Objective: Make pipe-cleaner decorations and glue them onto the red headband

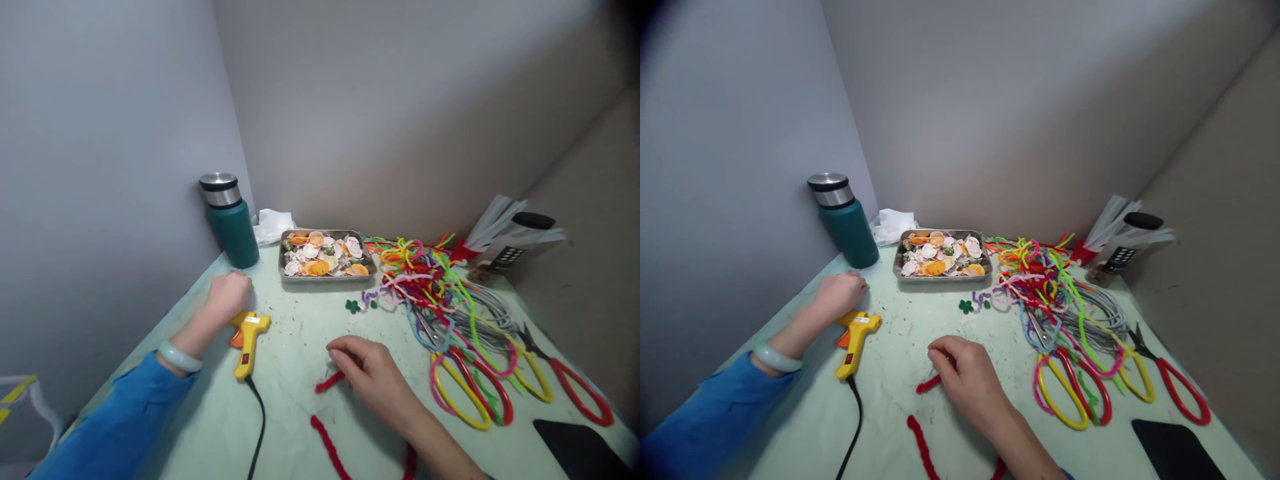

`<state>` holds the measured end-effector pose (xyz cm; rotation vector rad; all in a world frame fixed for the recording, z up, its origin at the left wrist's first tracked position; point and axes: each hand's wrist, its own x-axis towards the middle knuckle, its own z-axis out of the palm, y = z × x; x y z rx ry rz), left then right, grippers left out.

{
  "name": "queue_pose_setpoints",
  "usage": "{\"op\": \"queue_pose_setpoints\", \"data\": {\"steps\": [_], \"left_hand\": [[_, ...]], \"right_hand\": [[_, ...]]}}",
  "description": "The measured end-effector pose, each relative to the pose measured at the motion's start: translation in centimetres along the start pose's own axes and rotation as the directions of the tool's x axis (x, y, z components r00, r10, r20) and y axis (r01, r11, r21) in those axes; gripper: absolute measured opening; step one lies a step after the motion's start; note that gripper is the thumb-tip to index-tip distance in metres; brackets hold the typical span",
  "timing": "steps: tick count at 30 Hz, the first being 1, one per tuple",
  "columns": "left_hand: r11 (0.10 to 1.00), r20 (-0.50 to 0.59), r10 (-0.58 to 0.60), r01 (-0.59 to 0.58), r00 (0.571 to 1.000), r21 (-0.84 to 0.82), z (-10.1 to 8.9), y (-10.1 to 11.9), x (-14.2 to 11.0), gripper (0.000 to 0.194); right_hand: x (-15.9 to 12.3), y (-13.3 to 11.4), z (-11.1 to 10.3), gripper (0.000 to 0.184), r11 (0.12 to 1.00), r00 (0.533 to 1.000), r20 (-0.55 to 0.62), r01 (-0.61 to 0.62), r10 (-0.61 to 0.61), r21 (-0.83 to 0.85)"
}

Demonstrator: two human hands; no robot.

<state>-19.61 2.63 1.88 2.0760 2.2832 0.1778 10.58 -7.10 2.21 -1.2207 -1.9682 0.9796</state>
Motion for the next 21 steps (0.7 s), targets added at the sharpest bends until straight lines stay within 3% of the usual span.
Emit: {"op": "queue_pose_setpoints", "data": {"steps": [3,6,9,11,12,14,17,19,21], "left_hand": [[0.985,0.023,0.065,-0.068,0.998,0.158,0.0,0.0,0.0,0.018],[0.988,-0.022,0.055,-0.051,0.998,0.146,-0.7,-0.1,-0.1,0.018],[1.0,-0.153,-0.022,0.023,0.988,0.003,-2.0,-0.2,-0.4,0.02],[0.965,-0.112,-0.118,0.087,0.987,-0.246,-2.8,0.2,-0.7,0.02],[0.899,-0.034,-0.147,0.119,0.989,-0.422,-3.1,0.5,-1.0,0.022],[0.642,0.136,-0.131,0.188,0.982,-0.743,-3.5,1.3,-1.7,0.026],[0.3,0.244,-0.023,0.24,0.969,-0.923,-3.7,2.9,-3.1,0.028],[0.19,0.274,0.032,0.263,0.961,-0.946,-3.7,4.0,-3.9,0.027],[0.163,0.28,0.092,0.263,0.955,-0.951,-3.7,5.2,-4.6,0.025]], "right_hand": [[-0.1,0.1,-0.2,0.021,1.0,1.0,-0.002,-0.009,0.009,-0.002],[-0.4,0.3,-0.5,0.021,1.0,1.0,-0.014,-0.01,0.01,0.0],[-0.7,0.7,-1.1,0.021,1.0,1.0,-0.026,-0.014,0.014,-0.013],[-0.9,1.1,-1.6,0.021,0.998,0.999,-0.047,-0.025,0.023,-0.06],[-1.1,1.3,-1.9,0.021,0.994,0.998,-0.063,-0.035,0.029,-0.107],[-1.4,1.8,-2.3,0.021,0.969,0.995,-0.091,-0.066,0.045,-0.237],[-2.1,2.4,-2.7,0.02,0.902,0.993,-0.073,-0.119,0.097,-0.414],[-2.5,2.7,-2.7,0.019,0.864,0.99,-0.059,-0.138,0.126,-0.484],[-2.7,2.8,-2.6,0.018,0.833,0.988,-0.057,-0.152,0.144,-0.532]]}}
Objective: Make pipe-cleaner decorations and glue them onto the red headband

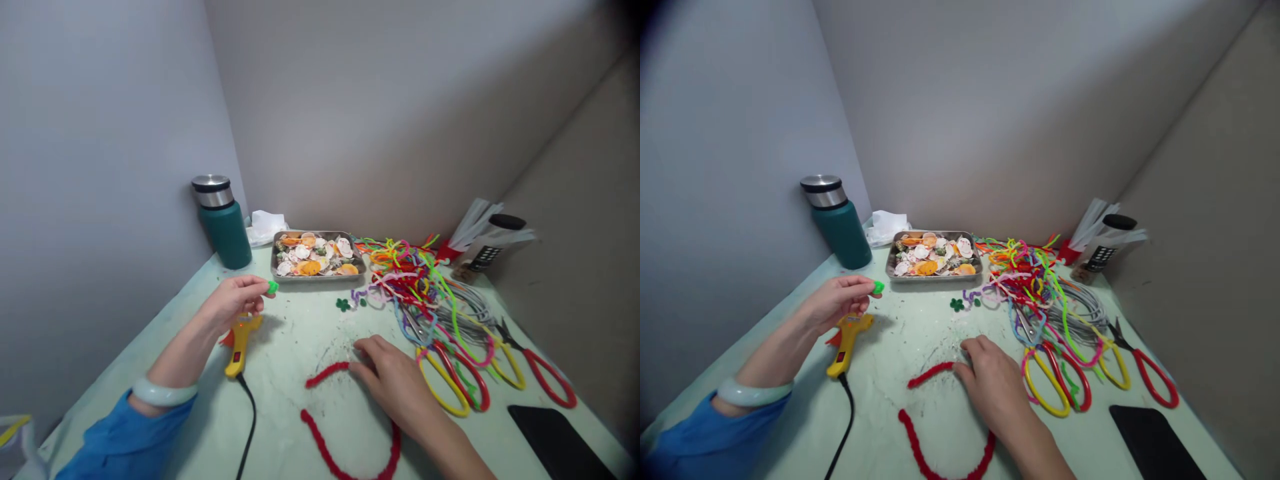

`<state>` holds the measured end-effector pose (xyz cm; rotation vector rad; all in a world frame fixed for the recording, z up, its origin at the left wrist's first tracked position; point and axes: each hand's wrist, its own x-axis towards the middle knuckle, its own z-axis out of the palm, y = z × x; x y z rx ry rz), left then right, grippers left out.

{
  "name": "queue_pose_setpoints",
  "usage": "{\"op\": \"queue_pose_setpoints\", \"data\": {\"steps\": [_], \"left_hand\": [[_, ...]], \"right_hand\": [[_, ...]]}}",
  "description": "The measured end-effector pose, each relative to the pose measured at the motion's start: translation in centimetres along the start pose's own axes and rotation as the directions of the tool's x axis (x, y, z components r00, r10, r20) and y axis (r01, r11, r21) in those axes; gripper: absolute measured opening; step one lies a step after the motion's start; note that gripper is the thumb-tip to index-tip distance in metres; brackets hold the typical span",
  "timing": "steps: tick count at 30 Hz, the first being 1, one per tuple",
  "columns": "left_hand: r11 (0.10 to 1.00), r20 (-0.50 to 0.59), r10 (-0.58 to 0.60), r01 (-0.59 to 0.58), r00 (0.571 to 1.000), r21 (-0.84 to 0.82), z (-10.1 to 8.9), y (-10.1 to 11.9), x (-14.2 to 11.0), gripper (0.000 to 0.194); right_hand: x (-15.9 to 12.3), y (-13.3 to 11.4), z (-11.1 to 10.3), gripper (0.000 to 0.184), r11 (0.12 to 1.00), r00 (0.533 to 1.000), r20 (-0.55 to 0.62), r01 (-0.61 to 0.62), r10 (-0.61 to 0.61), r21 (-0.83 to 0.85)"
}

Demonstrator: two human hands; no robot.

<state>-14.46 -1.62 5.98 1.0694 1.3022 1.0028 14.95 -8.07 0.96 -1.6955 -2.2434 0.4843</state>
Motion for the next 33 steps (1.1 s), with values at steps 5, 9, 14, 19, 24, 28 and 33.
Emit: {"op": "queue_pose_setpoints", "data": {"steps": [5,9,14,19,24,28,33], "left_hand": [[1.0,0.091,0.013,-0.015,0.996,0.013,3.5,-0.2,-0.7,0.021],[0.994,0.106,-0.016,0.004,0.994,0.108,6.3,-1.1,-0.8,0.018],[0.951,0.22,0.055,-0.118,0.974,0.285,8.6,-3.0,-0.9,0.015],[0.802,0.257,0.185,-0.297,0.949,0.518,9.3,-4.1,-1.2,0.016],[0.726,0.262,0.25,-0.359,0.932,0.586,9.3,-4.2,-1.3,0.022],[0.741,0.278,0.238,-0.359,0.931,0.568,9.2,-4.0,-1.5,0.023],[0.744,0.288,0.263,-0.384,0.921,0.546,9.2,-4.2,-1.4,0.022]], "right_hand": [[0.2,-0.5,0.4,0.011,0.996,1.0,0.027,0.018,-0.016,-0.083],[0.5,-0.6,0.3,0.003,0.994,0.999,0.018,0.046,-0.045,-0.095],[0.7,-0.8,-0.1,0.004,0.991,0.996,0.035,0.091,-0.088,-0.1],[1.1,-1.1,0.0,0.005,0.976,0.979,-0.03,0.206,-0.204,0.076],[1.6,-1.0,0.6,0.003,0.907,0.958,-0.171,0.275,-0.231,0.318],[1.8,-0.9,0.8,0.004,0.861,0.954,-0.236,0.273,-0.185,0.429],[1.9,-0.7,1.1,0.007,0.846,0.95,-0.27,0.272,-0.159,0.459]]}}
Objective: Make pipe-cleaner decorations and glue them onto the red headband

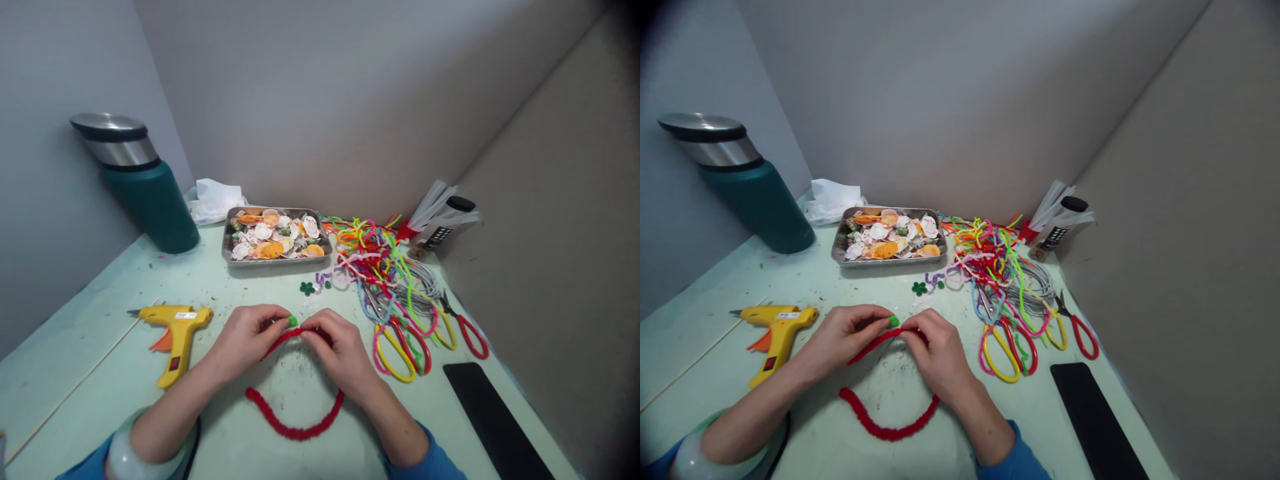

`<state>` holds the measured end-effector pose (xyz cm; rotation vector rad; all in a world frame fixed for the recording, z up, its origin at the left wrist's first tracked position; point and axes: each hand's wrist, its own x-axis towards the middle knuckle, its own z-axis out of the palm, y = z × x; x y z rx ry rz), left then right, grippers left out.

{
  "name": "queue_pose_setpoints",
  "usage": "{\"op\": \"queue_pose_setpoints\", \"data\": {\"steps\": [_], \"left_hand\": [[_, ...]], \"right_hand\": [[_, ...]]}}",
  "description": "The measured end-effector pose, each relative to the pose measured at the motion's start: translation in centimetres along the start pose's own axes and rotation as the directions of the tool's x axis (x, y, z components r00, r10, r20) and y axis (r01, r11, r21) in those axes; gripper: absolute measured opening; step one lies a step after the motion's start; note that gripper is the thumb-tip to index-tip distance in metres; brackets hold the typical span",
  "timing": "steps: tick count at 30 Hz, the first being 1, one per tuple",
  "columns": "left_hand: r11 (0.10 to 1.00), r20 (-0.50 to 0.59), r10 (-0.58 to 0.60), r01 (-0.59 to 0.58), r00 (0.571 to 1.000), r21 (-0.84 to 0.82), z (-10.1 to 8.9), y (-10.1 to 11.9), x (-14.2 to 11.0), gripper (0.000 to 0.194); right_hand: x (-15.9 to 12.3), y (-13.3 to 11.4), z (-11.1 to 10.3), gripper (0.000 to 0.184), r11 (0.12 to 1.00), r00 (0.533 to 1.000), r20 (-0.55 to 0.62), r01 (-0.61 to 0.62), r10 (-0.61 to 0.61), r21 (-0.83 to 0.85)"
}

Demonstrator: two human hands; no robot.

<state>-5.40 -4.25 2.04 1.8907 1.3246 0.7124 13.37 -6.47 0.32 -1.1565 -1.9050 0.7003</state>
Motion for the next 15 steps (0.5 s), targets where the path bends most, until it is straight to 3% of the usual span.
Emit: {"op": "queue_pose_setpoints", "data": {"steps": [9,15], "left_hand": [[0.997,-0.007,0.026,-0.025,1.0,0.076,0.33,0.05,0.05,0.018],[0.981,0.019,0.124,-0.126,0.992,0.151,0.48,0.05,-0.28,0.019]], "right_hand": [[-0.09,0.55,0.19,0.004,0.999,0.999,-0.032,-0.033,0.032,-0.025],[-0.08,0.5,0.24,0.003,0.999,0.999,-0.034,-0.043,0.042,-0.021]]}}
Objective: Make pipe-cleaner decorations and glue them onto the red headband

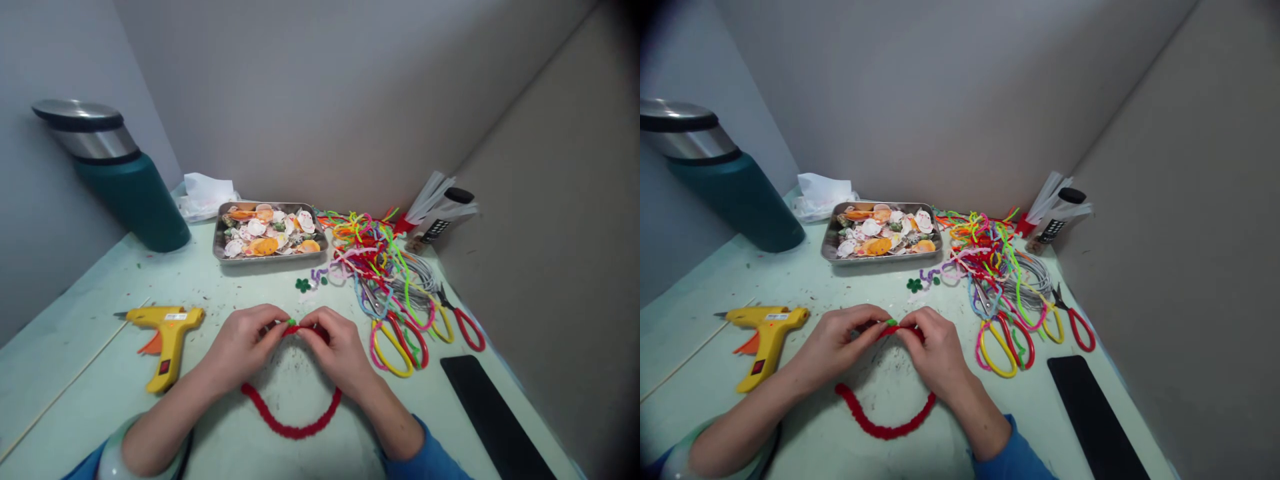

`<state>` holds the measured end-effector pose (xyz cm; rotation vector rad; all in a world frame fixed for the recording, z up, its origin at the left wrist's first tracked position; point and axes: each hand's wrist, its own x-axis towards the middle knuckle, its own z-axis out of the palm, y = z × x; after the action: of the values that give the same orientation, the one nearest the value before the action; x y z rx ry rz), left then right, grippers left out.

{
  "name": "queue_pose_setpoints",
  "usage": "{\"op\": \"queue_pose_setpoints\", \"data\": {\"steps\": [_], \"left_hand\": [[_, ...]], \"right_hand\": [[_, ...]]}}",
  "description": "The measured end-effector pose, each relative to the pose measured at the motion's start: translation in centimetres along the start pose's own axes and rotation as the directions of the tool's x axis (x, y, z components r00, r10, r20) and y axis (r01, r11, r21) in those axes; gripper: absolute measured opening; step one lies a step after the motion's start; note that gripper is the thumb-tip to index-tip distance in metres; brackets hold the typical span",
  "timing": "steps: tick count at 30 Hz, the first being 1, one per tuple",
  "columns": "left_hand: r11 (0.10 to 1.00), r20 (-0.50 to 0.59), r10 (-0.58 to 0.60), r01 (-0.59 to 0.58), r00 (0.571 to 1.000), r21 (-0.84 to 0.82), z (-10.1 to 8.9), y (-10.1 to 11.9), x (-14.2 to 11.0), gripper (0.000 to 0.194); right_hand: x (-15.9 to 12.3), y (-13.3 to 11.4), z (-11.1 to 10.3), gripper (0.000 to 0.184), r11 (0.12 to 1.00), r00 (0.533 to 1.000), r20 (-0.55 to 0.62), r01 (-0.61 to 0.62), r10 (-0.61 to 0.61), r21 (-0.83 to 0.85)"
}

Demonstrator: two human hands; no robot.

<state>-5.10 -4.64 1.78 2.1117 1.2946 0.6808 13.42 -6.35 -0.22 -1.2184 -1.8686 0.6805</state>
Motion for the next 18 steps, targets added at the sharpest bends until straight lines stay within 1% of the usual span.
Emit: {"op": "queue_pose_setpoints", "data": {"steps": [5,8,12,18], "left_hand": [[0.995,0.016,0.098,-0.098,0.995,0.001,0.05,0.13,-0.3,0.021],[0.99,0.018,0.138,-0.139,0.99,0.012,0.08,0.15,-0.35,0.02],[0.983,0.01,0.179,-0.18,0.984,0.045,0.24,-0.03,-0.43,0.018],[0.965,-0.026,0.262,-0.26,0.965,0.039,0.65,-0.53,-0.62,0.019]], "right_hand": [[-0.07,-0.04,-0.03,0.004,1.0,0.999,-0.028,0.015,-0.015,0.006],[-0.14,0.0,-0.05,0.004,1.0,0.998,-0.053,0.021,-0.021,0.014],[-0.22,0.01,-0.06,0.003,0.999,0.997,-0.072,0.036,-0.034,0.017],[-0.42,-0.03,-0.1,0.006,0.996,0.991,-0.095,0.089,-0.089,-0.011]]}}
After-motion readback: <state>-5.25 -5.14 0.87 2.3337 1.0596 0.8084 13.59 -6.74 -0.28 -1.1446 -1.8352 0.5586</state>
